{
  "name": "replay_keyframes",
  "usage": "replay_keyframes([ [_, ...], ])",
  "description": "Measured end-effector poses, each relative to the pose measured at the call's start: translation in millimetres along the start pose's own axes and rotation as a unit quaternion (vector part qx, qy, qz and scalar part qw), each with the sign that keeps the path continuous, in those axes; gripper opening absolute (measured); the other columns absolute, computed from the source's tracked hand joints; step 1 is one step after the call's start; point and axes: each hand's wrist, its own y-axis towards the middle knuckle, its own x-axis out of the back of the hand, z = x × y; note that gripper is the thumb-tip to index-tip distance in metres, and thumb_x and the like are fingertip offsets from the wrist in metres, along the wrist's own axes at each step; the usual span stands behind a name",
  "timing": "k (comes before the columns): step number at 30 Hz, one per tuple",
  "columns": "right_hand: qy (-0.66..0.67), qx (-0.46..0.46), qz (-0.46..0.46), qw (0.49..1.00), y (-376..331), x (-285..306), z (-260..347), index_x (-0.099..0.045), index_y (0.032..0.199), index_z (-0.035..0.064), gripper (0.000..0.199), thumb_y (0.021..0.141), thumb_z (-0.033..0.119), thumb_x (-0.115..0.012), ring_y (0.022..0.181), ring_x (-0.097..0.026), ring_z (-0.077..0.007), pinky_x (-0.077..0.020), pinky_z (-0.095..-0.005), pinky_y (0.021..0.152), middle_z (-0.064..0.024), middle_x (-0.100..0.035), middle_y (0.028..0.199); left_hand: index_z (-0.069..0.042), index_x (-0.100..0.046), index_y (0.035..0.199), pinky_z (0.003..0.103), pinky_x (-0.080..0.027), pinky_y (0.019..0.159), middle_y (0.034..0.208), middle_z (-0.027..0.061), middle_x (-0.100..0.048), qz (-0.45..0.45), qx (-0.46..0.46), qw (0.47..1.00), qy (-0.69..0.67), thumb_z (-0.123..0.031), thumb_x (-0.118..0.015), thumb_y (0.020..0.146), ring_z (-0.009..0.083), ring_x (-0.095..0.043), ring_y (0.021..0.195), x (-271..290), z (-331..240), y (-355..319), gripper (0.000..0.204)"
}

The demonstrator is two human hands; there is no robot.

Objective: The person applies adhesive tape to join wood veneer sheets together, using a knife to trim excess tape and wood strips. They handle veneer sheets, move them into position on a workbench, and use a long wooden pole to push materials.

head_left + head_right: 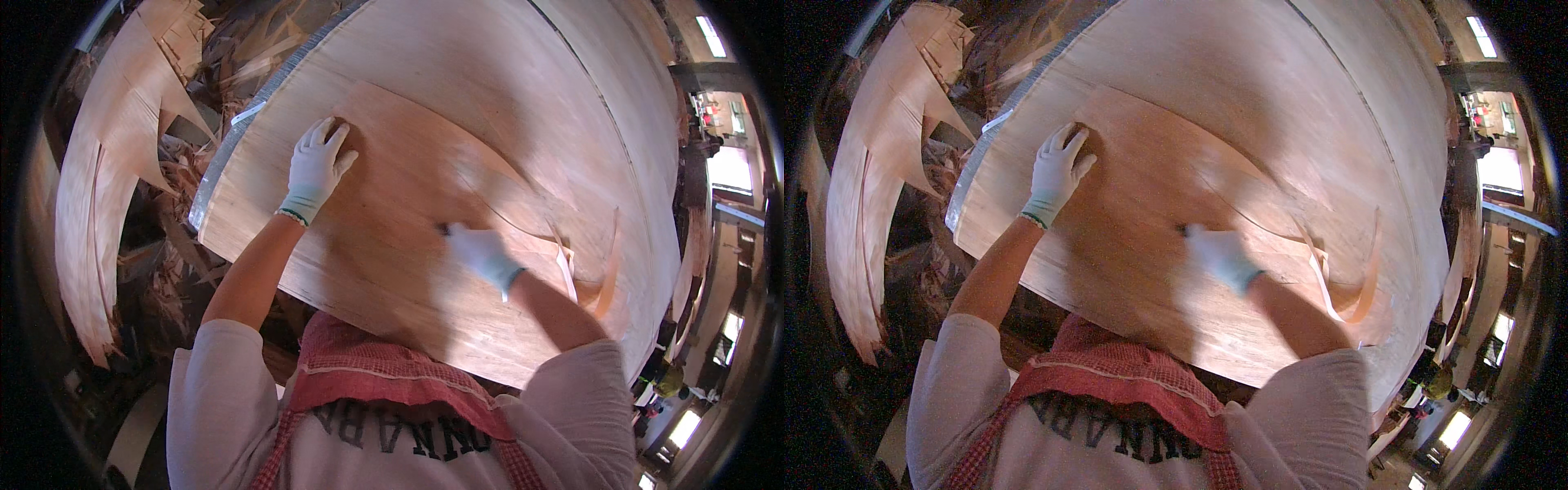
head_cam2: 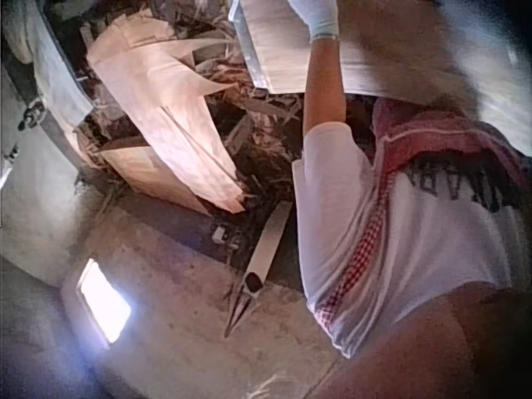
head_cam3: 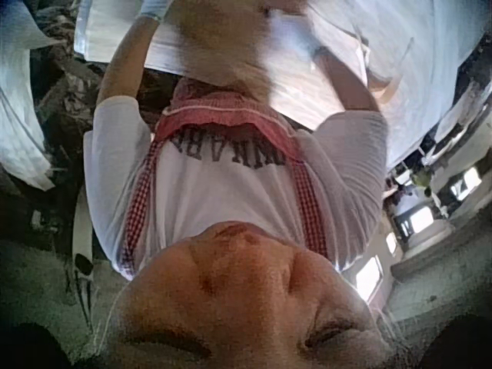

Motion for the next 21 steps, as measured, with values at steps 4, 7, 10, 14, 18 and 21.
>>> replay_keyframes([
  [4,-0.136,0.091,0.007,0.987,-41,45,-124,-0.057,0.112,0.0200,0.020,0.096,0.029,-0.049,0.058,-0.061,-0.0307,-0.0470,-0.0438,0.051,-0.0106,-0.062,0.068,-0.008,-0.057,0.123,0.046,-0.038,0.104,0.131,0.0140,-0.053,-0.010,-0.017,1.000,0.017,-0.034,-0.068,0.083,0.0330,-0.048,0.124,-3,7,3,0.049],
  [7,-0.066,0.089,-0.192,0.975,28,52,-53,-0.058,0.104,0.0166,0.018,0.096,0.030,-0.050,0.065,-0.062,-0.0328,-0.0479,-0.0456,0.057,-0.0123,-0.063,0.071,-0.008,-0.053,0.127,0.045,-0.036,0.106,0.131,0.0147,-0.053,0.013,0.020,0.999,-0.026,-0.036,-0.071,0.079,0.0332,-0.047,0.124,0,6,1,0.059],
  [10,-0.023,0.144,-0.201,0.969,125,81,54,-0.055,0.096,0.0106,0.021,0.096,0.031,-0.048,0.072,-0.063,-0.0373,-0.0485,-0.0478,0.060,-0.0169,-0.065,0.083,-0.005,-0.043,0.134,0.044,-0.039,0.102,0.126,0.0167,-0.056,0.013,0.066,0.993,-0.097,-0.031,-0.079,0.071,0.0345,-0.051,0.119,2,10,6,0.078],
  [14,-0.186,0.258,-0.163,0.934,181,101,152,-0.058,0.095,0.0102,0.016,0.093,0.023,-0.049,0.077,-0.068,-0.0310,-0.0549,-0.0450,0.062,-0.0118,-0.068,0.086,-0.005,-0.047,0.131,0.043,-0.046,0.091,0.115,0.0158,-0.061,0.016,0.068,0.988,-0.140,-0.028,-0.080,0.068,0.0357,-0.057,0.105,7,4,17,0.075],
  [18,-0.134,0.232,-0.166,0.949,165,84,119,-0.056,0.094,0.0092,0.010,0.090,0.018,-0.052,0.071,-0.068,-0.0325,-0.0542,-0.0454,0.058,-0.0121,-0.067,0.077,-0.006,-0.060,0.122,0.044,-0.046,0.093,0.118,0.0175,-0.059,0.020,0.019,0.997,-0.071,-0.031,-0.075,0.075,0.0364,-0.057,0.107,9,3,17,0.055],
  [21,-0.070,0.120,-0.200,0.970,94,55,41,-0.053,0.091,0.0074,0.015,0.094,0.022,-0.050,0.062,-0.066,-0.0325,-0.0513,-0.0434,0.049,-0.0147,-0.065,0.069,-0.008,-0.060,0.123,0.042,-0.042,0.099,0.125,0.0118,-0.057,0.034,0.023,0.998,-0.037,-0.033,-0.074,0.076,0.0322,-0.051,0.118,8,5,12,0.055],
])
